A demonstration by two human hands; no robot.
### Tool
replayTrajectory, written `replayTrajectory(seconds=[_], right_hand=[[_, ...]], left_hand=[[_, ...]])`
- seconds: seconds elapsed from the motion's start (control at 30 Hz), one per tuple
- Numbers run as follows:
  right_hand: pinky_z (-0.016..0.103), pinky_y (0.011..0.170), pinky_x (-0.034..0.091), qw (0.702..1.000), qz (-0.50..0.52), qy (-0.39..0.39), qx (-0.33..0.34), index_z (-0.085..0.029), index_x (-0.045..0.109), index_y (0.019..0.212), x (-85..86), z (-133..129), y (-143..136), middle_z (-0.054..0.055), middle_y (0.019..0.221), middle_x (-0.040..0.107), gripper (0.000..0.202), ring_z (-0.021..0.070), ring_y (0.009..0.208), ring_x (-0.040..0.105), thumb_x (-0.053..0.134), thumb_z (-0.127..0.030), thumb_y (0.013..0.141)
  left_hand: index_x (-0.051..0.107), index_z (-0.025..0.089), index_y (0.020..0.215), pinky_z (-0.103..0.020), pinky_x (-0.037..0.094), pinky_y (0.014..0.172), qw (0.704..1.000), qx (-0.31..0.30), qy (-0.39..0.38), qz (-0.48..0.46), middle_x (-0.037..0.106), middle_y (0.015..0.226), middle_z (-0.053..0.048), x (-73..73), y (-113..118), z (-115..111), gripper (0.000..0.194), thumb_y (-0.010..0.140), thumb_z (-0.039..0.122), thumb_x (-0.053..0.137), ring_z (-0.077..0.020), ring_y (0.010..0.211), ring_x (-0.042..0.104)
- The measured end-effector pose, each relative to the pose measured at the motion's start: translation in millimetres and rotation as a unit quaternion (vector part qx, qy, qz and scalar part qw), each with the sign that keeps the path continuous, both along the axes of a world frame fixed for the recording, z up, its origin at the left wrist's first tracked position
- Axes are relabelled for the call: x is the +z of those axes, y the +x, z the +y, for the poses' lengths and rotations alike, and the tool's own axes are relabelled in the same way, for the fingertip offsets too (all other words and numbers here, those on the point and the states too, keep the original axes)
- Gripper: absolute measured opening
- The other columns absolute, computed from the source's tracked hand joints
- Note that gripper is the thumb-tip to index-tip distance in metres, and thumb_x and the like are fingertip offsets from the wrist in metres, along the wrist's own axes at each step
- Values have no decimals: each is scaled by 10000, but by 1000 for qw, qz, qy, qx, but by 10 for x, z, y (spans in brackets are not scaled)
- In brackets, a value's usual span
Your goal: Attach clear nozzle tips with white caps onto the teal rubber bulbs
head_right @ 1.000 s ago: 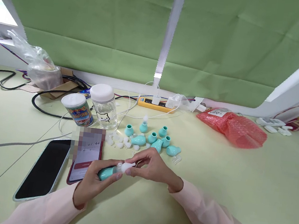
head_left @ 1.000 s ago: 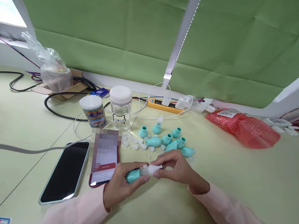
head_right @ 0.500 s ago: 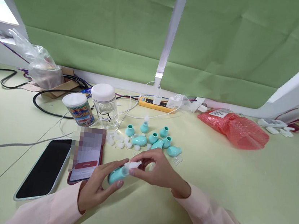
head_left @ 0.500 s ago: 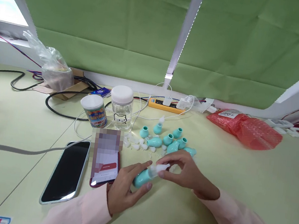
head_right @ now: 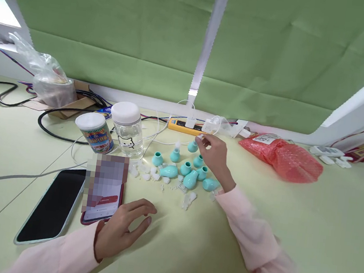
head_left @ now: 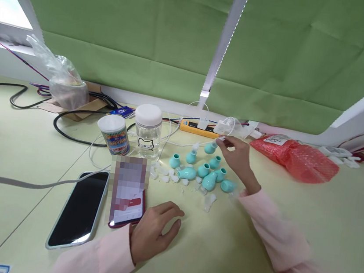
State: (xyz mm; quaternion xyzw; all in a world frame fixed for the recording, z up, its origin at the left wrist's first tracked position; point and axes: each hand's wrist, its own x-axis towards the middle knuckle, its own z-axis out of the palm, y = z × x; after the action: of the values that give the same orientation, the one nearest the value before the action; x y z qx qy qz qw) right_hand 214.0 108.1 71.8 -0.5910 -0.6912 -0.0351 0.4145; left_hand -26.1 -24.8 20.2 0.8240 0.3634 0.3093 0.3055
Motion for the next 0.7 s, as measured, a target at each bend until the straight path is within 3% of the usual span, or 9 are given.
replayTrajectory(seconds=[0.13,0.27,0.37,0.47,0.53,0.6,0.7], right_hand=[[262,625,420,992,-66,-103,-11,-152,627,783,-200,209,-65,38,665,634,258,157,623,572,463,-351,762],[281,634,395,986,-87,-138,-16,-164,624,770,-240,252,-86,34,653,636,253,170,628,568,476,-368,741],[356,703,367,983,-102,-146,-42,-166,614,824,-199,201,-67,59,751,638,274,223,727,560,505,-391,712],[414,765,339,989,-113,-74,-58,-153,511,1067,-132,49,-74,111,974,585,411,271,882,513,509,-367,716],[390,788,347,992,-121,8,-18,-132,459,1119,-96,-118,-127,129,1037,547,422,258,938,485,492,-322,744],[337,769,371,987,-136,43,77,-127,510,1029,-91,-319,-228,118,946,575,295,220,889,500,466,-271,776],[272,635,386,935,-227,-56,267,-161,566,848,-167,-598,-428,59,743,593,149,163,707,525,437,-222,805]], left_hand=[[572,161,886,-265,453,646,1000,-2,16,18,603,827,-68,1,-6,-3,199,802,151,391,-162,742,571],[584,151,872,-262,461,623,999,3,29,34,609,802,-69,1,-1,0,210,799,151,387,-163,718,579],[591,147,861,-259,464,612,998,4,34,47,615,788,-71,-1,8,6,219,799,151,381,-165,708,584],[596,143,856,-261,467,612,998,8,34,61,619,783,-75,0,14,11,222,796,155,382,-168,706,589],[598,143,853,-264,468,612,997,8,32,69,621,777,-74,1,17,10,222,793,156,385,-171,706,590],[601,146,852,-267,469,608,997,8,29,77,622,774,-72,2,19,8,224,791,155,385,-173,707,591],[603,154,862,-266,472,610,996,8,33,83,621,771,-68,1,23,7,229,788,152,386,-171,707,592]])
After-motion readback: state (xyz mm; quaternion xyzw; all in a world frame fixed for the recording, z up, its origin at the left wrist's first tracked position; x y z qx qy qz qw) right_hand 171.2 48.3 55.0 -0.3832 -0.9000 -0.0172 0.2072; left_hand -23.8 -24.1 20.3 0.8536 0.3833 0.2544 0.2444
